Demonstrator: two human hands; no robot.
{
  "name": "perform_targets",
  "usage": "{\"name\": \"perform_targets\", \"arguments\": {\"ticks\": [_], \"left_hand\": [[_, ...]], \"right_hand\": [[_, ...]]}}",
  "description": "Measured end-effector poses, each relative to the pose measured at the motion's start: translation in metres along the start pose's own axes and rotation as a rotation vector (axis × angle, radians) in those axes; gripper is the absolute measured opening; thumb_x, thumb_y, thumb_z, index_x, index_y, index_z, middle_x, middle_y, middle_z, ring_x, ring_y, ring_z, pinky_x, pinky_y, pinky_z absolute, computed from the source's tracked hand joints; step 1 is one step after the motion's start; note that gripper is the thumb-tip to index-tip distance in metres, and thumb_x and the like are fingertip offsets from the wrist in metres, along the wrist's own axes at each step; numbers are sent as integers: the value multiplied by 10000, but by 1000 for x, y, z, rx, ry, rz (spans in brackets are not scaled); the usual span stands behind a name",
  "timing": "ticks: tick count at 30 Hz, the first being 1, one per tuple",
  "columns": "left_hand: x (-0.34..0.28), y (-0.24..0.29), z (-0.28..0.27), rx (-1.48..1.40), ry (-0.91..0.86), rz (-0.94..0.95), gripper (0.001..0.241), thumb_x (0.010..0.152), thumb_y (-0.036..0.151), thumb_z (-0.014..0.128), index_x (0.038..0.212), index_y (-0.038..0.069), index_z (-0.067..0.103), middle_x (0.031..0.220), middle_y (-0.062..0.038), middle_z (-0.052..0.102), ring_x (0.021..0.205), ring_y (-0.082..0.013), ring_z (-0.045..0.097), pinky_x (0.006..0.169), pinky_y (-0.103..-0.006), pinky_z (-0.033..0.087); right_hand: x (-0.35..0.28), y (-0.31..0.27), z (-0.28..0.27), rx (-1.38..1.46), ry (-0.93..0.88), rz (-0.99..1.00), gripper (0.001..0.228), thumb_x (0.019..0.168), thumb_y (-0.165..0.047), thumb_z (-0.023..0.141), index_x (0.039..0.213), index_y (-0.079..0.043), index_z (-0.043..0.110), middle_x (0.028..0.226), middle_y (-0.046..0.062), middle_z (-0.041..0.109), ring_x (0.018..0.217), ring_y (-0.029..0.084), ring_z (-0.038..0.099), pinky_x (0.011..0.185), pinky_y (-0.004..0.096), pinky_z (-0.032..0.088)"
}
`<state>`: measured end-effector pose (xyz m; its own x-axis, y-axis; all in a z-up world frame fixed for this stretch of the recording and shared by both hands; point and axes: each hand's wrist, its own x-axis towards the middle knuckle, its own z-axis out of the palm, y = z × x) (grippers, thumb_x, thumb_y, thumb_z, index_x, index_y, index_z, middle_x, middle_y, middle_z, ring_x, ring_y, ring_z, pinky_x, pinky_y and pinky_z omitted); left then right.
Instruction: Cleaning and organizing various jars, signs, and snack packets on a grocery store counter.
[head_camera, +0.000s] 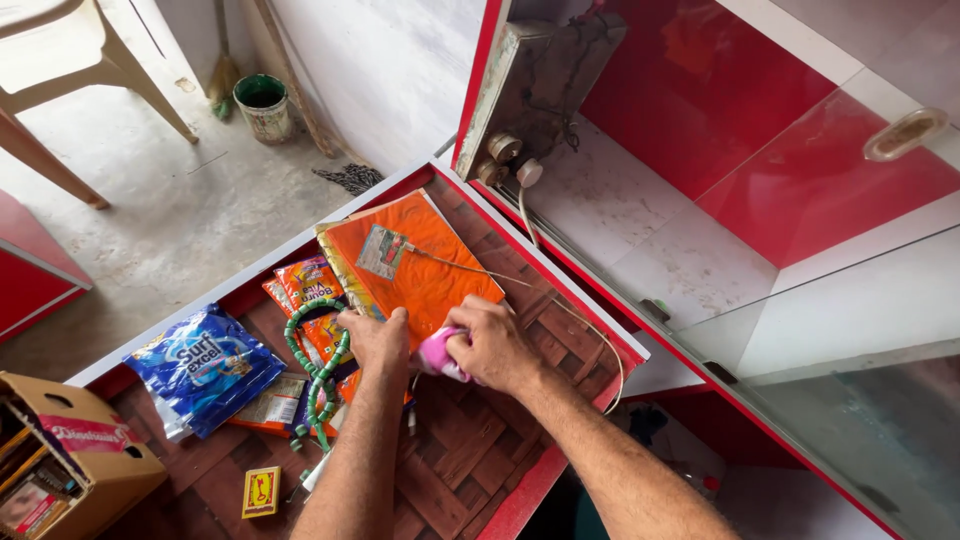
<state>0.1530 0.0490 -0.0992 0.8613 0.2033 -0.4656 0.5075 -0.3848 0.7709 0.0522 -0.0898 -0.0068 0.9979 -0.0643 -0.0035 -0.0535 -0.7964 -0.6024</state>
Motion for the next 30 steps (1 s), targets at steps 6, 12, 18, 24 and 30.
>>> {"name": "perform_targets", "arguments": {"ticks": [6, 12, 18, 24, 30], "left_hand": [[-27, 2, -35, 93, 53, 75, 751, 774, 242, 763, 1310, 18, 289, 1135, -347, 643, 1088, -512, 647, 1020, -543, 489], [-35, -1, -53, 164, 86, 64, 702, 819, 230, 715, 1340, 26, 292, 1193, -341, 605, 1098, -500, 633, 1015, -568, 483], [-75, 44, -73, 231, 77, 73, 790, 856, 297, 697, 1501, 164, 260, 1378, -212, 398, 1123, -472, 623, 983, -569, 509], [-49, 26, -55, 345, 135, 205, 764, 832, 433, 794, 1362, 76, 376, 1324, -263, 368, 1255, -464, 493, 994, -557, 505], [-46, 39, -41, 464, 182, 155, 879, 789, 586, 790, 1407, 116, 378, 1418, -275, 311, 1330, -469, 363, 969, -640, 478]], "right_hand": [[15, 24, 3, 255, 371, 307, 220, 931, -206, 524, 823, -50, 634, 841, 47, 596, 715, 197, 636, 599, 370, 596], [40, 17, -6, 68, 497, 273, 181, 971, -148, 473, 1057, -19, 566, 1114, 134, 523, 941, 237, 650, 689, 382, 650], [56, 69, 37, -56, 167, 308, 256, 978, -128, 523, 1219, -43, 549, 1251, 196, 527, 1150, 326, 616, 882, 470, 602], [57, 29, 28, -94, -45, 423, 276, 1014, -177, 518, 1269, -73, 524, 1204, 155, 622, 1130, 296, 662, 929, 457, 602], [57, 12, 28, -135, -104, 353, 205, 979, -198, 597, 1137, -70, 577, 1143, 147, 652, 1082, 266, 684, 895, 441, 598]]}}
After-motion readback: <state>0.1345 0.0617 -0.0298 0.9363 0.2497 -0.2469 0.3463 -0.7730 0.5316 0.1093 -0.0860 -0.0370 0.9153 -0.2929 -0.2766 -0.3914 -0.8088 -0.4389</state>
